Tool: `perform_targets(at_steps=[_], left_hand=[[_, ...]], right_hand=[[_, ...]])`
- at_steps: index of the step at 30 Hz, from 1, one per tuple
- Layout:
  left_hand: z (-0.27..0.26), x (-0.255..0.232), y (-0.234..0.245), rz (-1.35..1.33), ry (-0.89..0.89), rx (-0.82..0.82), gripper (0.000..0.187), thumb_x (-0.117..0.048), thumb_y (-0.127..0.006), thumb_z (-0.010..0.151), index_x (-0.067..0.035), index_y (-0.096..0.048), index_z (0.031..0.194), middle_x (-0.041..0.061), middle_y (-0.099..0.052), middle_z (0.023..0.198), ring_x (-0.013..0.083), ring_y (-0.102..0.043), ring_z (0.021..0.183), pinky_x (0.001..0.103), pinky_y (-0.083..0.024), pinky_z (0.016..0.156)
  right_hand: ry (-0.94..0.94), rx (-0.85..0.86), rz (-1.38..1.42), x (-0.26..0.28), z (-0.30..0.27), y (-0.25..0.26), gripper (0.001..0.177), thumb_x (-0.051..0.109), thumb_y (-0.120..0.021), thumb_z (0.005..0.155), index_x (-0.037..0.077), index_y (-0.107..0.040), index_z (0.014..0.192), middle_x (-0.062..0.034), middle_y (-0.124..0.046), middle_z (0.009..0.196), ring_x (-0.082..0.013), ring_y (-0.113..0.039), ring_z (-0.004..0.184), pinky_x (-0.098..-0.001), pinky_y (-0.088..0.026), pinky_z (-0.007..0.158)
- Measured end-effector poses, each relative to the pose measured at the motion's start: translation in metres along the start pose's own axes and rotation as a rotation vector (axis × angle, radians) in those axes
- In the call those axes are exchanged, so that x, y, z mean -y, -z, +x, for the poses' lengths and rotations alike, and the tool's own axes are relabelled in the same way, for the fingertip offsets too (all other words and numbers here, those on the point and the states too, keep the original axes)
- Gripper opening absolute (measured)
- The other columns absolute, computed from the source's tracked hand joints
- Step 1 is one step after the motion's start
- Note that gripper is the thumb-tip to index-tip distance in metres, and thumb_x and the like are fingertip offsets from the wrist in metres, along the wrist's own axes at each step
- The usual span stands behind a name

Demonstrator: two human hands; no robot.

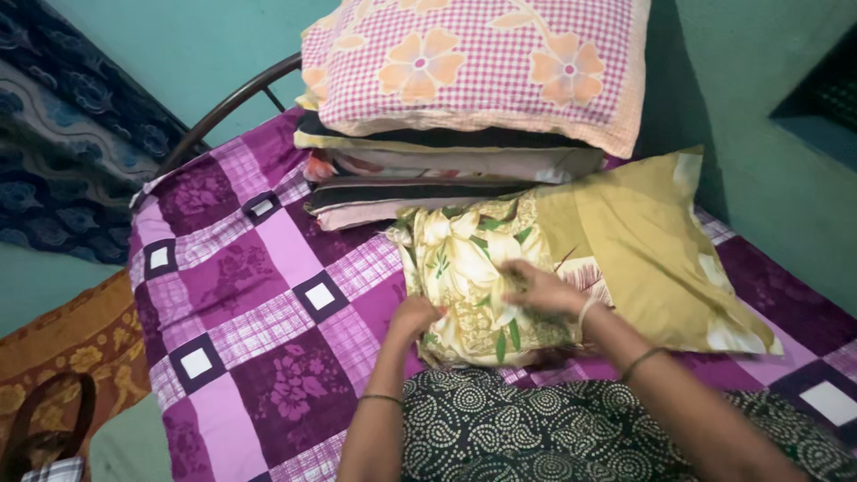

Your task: The person folds a pink checkered pillowcase and places it on a stack of linens. Then, the person takes a green patterned pillow, inserts it into a yellow floral pillowcase, and folds the covered pillow neatly before placing it on the stack.

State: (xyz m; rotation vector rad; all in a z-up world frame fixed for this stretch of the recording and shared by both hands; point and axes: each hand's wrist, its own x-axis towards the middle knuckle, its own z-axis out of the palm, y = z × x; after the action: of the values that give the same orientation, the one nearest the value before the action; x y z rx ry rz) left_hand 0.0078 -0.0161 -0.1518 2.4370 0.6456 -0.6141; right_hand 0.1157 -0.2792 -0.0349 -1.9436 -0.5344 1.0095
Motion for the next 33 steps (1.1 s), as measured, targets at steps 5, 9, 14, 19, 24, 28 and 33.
perform_targets(at_steps=[5,9,14,19,24,28,33], left_hand=[[-0.047,-0.082,0.033,-0.924,0.031,0.129,0.020,-0.025,-0.065,0.096,-0.007,-0.071,0.102,0.001,-0.063,0.075,0.0101,-0.045,0.053,0.026,-0.043,0.050],[-0.072,-0.166,0.040,-1.099,-0.283,0.093,0.021,-0.016,-0.069,0.099,-0.001,-0.057,0.089,-0.002,-0.048,0.067,0.0105,-0.039,0.051,0.027,-0.033,0.043],[-0.092,-0.185,0.067,-0.983,-0.491,-0.050,0.016,-0.020,-0.073,0.089,-0.006,-0.067,0.092,0.003,-0.067,0.080,0.0128,-0.060,0.068,0.025,-0.051,0.060],[-0.080,-0.137,0.097,-0.111,-0.268,-0.719,0.090,-0.023,-0.100,0.061,-0.006,-0.052,0.136,0.022,-0.047,0.140,0.0412,-0.046,0.128,0.058,-0.043,0.098],[-0.046,-0.110,0.061,-1.013,-0.016,-0.318,0.113,-0.023,-0.093,0.063,-0.015,-0.028,0.155,0.017,-0.047,0.147,0.0304,-0.057,0.126,0.042,-0.053,0.100],[-0.031,-0.141,0.036,-1.192,-0.119,-0.147,0.072,-0.034,-0.084,0.080,0.007,-0.063,0.136,0.022,-0.074,0.122,0.0307,-0.070,0.108,0.039,-0.056,0.087],[-0.056,-0.176,0.078,-1.658,-0.179,0.079,0.041,-0.021,-0.072,0.081,-0.005,-0.066,0.118,0.011,-0.076,0.099,0.0245,-0.075,0.084,0.040,-0.062,0.080]], right_hand=[[0.083,-0.005,-0.157,-0.023,-0.033,-0.072,0.121,0.043,-0.088,0.074,0.014,-0.012,0.163,-0.0140,-0.016,0.164,-0.0287,-0.026,0.150,-0.0445,-0.029,0.122],[0.244,-0.692,0.023,-0.027,-0.041,-0.112,0.090,0.038,-0.084,0.077,-0.008,-0.041,0.141,-0.0197,-0.058,0.120,-0.0317,-0.056,0.106,-0.0475,-0.046,0.089],[0.157,-0.661,0.782,-0.039,-0.040,-0.037,0.018,0.004,-0.058,0.096,0.002,-0.071,0.108,-0.0013,-0.067,0.080,-0.0099,-0.053,0.063,-0.0261,-0.042,0.055],[0.363,-0.603,0.945,-0.023,-0.079,0.028,0.023,-0.006,-0.053,0.094,0.000,-0.070,0.109,-0.0021,-0.073,0.094,-0.0076,-0.064,0.076,-0.0218,-0.051,0.070],[0.491,-0.646,0.932,0.003,-0.119,0.073,0.022,0.001,-0.048,0.100,0.001,-0.064,0.115,-0.0038,-0.073,0.099,-0.0110,-0.069,0.085,-0.0242,-0.056,0.080],[0.697,-0.724,0.694,0.014,-0.143,0.074,0.026,0.008,-0.060,0.102,0.006,-0.051,0.126,-0.0038,-0.066,0.111,-0.0106,-0.067,0.095,-0.0270,-0.057,0.078],[1.010,-0.726,-0.442,0.006,-0.196,0.085,0.046,0.024,-0.077,0.090,0.007,-0.048,0.122,-0.0077,-0.066,0.104,-0.0172,-0.070,0.081,-0.0299,-0.060,0.067]])
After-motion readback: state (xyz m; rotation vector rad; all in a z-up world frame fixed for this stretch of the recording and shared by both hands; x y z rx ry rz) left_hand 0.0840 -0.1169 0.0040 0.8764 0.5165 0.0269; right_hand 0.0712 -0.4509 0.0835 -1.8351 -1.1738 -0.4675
